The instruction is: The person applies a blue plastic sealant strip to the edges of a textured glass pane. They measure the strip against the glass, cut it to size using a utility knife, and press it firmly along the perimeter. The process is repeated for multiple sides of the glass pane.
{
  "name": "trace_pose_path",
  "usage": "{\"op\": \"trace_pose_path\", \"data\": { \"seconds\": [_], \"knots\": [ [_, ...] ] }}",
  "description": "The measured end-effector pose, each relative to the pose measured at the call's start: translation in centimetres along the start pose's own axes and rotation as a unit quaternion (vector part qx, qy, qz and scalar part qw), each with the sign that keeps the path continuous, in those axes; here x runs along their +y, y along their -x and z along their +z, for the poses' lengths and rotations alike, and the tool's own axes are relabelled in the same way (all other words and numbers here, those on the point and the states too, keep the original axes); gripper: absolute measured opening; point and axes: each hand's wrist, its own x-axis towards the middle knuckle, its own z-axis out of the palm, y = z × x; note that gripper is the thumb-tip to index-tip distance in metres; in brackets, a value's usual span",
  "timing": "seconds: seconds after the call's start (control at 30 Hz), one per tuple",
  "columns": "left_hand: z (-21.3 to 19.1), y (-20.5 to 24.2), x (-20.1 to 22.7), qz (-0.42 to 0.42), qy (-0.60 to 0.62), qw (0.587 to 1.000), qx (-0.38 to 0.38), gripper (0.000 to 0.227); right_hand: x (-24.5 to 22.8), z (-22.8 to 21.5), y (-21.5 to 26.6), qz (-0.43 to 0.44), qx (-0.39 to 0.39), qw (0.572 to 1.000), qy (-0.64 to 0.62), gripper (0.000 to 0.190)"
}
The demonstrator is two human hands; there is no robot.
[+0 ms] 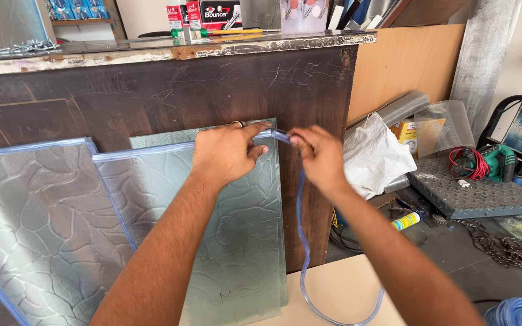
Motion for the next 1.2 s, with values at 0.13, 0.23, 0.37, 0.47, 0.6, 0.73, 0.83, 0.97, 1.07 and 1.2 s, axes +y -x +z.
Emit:
{"op": "trace_pose_path", "data": {
  "seconds": [0.13, 0.23, 0.37, 0.47, 0.6, 0.73, 0.83, 0.97, 1.07, 1.2],
  "knots": [
    [0.7, 0.1, -0.2, 0.014, 0.003, 0.999, 0.032, 0.042, -1.2, 5.7, 4.8, 0.150, 0.121, 0.967, -0.164, 0.020],
    [1.0, -0.1, -0.4, 0.006, -0.026, 0.999, 0.026, 0.042, -2.4, 8.6, 6.2, 0.149, 0.231, 0.953, -0.129, 0.020],
    [1.8, -0.1, -0.3, 0.023, -0.066, 0.996, 0.061, 0.044, -1.4, 7.2, 6.1, 0.285, 0.164, 0.921, -0.208, 0.019],
    [2.0, -0.1, -0.3, 0.026, -0.082, 0.994, 0.067, 0.045, -1.0, 5.4, 5.4, 0.336, 0.168, 0.872, -0.315, 0.020],
    [1.9, -0.3, 0.4, -0.006, -0.116, 0.992, 0.041, 0.045, -2.1, 4.7, 2.5, 0.287, 0.162, 0.886, -0.327, 0.021],
    [1.9, -0.4, 0.8, -0.019, -0.126, 0.991, 0.034, 0.048, -4.7, 6.0, 2.7, 0.264, 0.143, 0.936, -0.184, 0.025],
    [1.9, -0.3, 0.6, -0.026, -0.092, 0.995, 0.024, 0.047, -6.2, 5.7, 3.6, 0.238, 0.154, 0.950, -0.135, 0.025],
    [2.0, -0.3, 0.6, -0.028, -0.077, 0.996, 0.016, 0.050, -7.1, 5.8, 2.5, 0.305, 0.130, 0.936, -0.118, 0.024],
    [1.9, -0.4, 0.8, -0.039, -0.075, 0.996, 0.017, 0.048, -7.8, 5.5, 2.7, 0.313, 0.120, 0.939, -0.077, 0.024],
    [1.8, 0.2, 1.0, -0.036, -0.071, 0.996, 0.027, 0.046, -7.7, 3.7, 3.2, 0.252, 0.120, 0.959, -0.050, 0.023]
  ]
}}
